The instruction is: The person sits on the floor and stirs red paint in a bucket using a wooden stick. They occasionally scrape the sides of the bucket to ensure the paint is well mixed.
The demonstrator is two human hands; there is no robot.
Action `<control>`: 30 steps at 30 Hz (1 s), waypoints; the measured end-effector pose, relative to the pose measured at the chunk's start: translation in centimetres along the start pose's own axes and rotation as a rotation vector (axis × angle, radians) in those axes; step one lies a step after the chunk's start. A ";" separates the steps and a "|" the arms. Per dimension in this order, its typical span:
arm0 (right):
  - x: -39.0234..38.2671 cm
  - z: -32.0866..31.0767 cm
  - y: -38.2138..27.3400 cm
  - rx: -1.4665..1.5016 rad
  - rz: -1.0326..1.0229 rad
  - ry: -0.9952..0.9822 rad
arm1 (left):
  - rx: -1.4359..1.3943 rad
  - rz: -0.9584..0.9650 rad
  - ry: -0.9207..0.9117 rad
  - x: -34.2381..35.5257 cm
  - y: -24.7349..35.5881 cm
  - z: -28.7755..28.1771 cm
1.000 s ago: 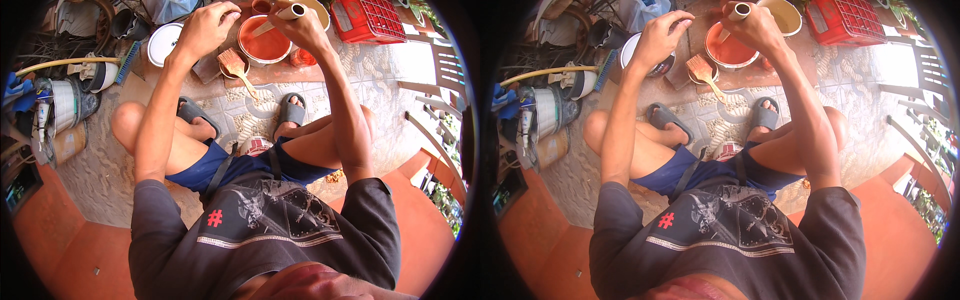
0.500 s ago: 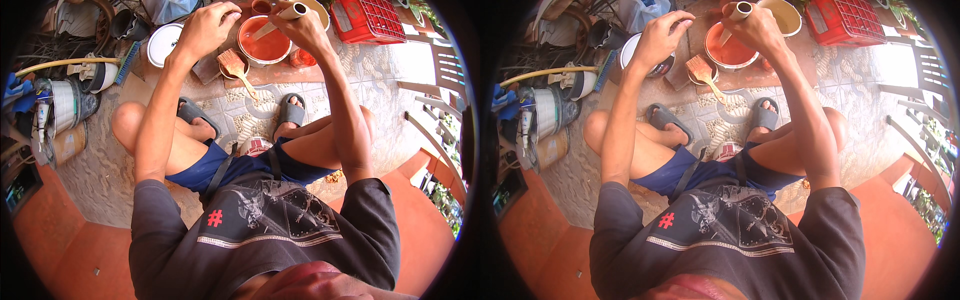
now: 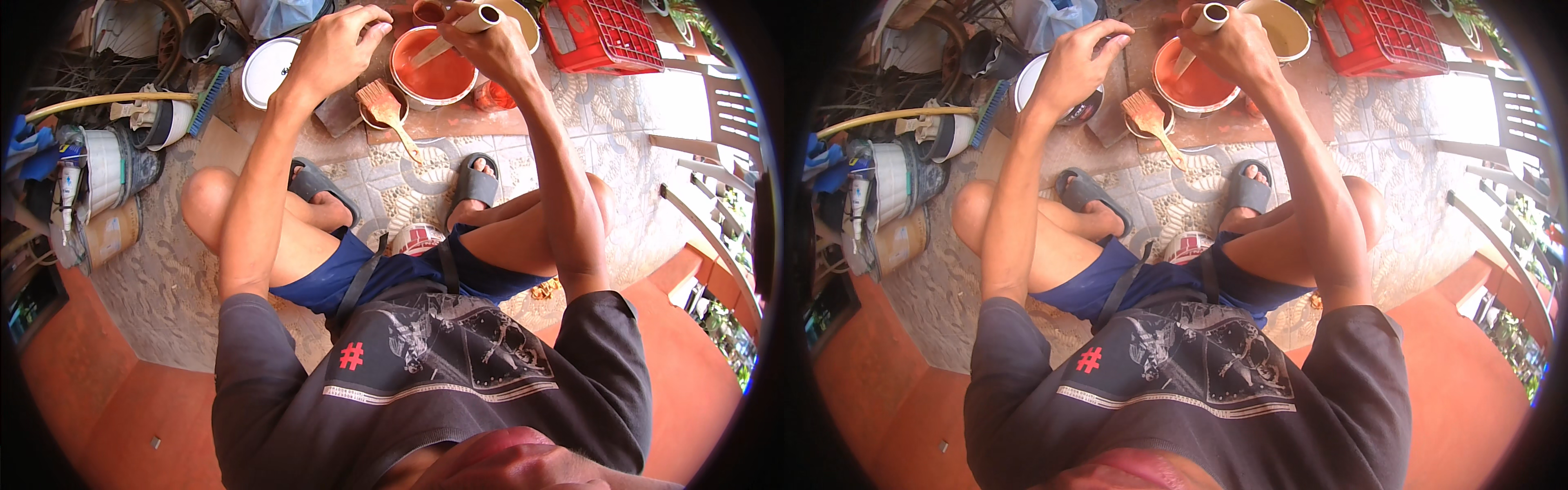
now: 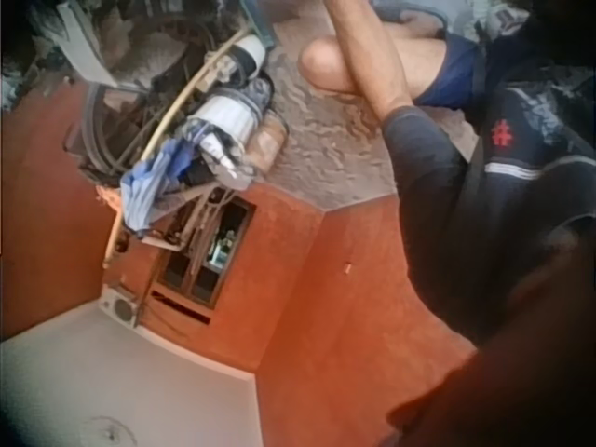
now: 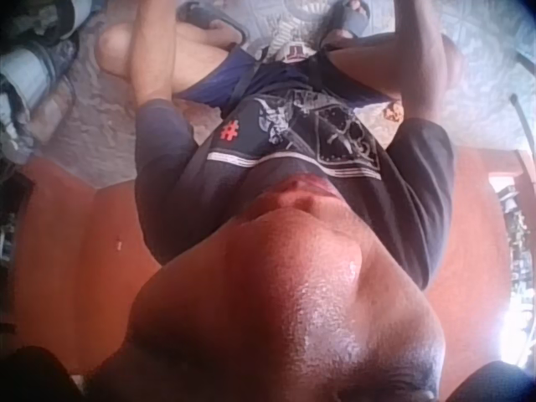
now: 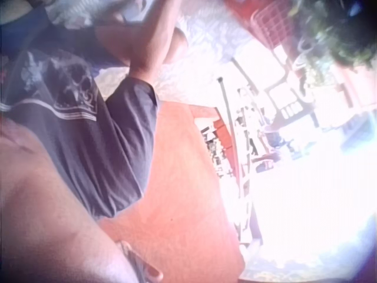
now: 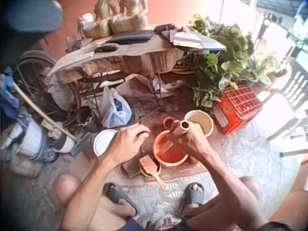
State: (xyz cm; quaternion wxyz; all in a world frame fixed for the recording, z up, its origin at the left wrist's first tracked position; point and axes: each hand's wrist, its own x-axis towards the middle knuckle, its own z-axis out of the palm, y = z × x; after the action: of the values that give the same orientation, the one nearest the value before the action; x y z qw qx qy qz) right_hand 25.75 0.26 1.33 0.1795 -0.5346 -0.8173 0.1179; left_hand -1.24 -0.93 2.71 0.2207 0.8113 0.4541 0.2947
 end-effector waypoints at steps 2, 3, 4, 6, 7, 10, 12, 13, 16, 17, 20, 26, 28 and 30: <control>0.2 -0.6 -0.5 0.156 0.043 -0.004 | 0.006 0.017 0.019 -0.2 0.0 -0.1; -0.1 -0.8 -0.8 0.128 0.076 0.027 | 0.009 0.026 0.029 -0.3 0.0 -0.1; -0.4 -1.1 -1.2 0.102 0.106 0.061 | 0.010 0.028 0.041 -0.3 -0.1 -0.1; -0.6 -1.7 -2.3 0.079 0.168 0.050 | 0.011 0.033 0.064 -0.4 -0.2 0.0; -0.8 -2.3 -2.8 0.080 0.204 0.003 | 0.010 0.031 0.063 -0.4 -0.2 0.1; -0.9 -3.0 -3.7 0.161 0.183 -0.049 | 0.022 0.025 0.072 -0.5 0.0 0.1; -0.7 -2.9 -4.1 0.242 0.137 -0.008 | 0.027 0.025 0.067 -0.4 0.1 0.0; -0.6 -2.8 -3.9 0.268 0.142 0.008 | 0.028 0.028 0.063 -0.4 0.2 0.0; -0.4 -1.7 -2.7 0.299 0.153 0.073 | 0.019 0.015 0.050 -0.3 0.3 0.2; -0.6 -1.5 -2.4 0.278 0.153 0.106 | 0.020 0.018 0.047 -0.3 0.2 0.1; -0.8 -2.3 -2.5 0.136 0.163 0.066 | 0.025 0.015 0.041 -0.5 0.0 0.1; -0.8 -3.3 -3.9 0.218 0.173 -0.019 | 0.034 0.006 0.034 -0.7 0.1 0.0; -0.6 -3.0 -3.7 0.269 0.134 0.033 | 0.033 0.009 0.030 -0.7 0.3 -0.1; -0.5 -2.0 -3.0 0.287 0.100 0.090 | 0.018 0.005 0.034 -0.6 0.2 0.2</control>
State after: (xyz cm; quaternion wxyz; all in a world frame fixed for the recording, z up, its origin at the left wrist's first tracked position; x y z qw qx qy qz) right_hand 24.29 -1.35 4.20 0.2846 -0.5482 -0.7556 0.2181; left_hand -1.28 -1.55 2.52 0.2049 0.8092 0.4586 0.3048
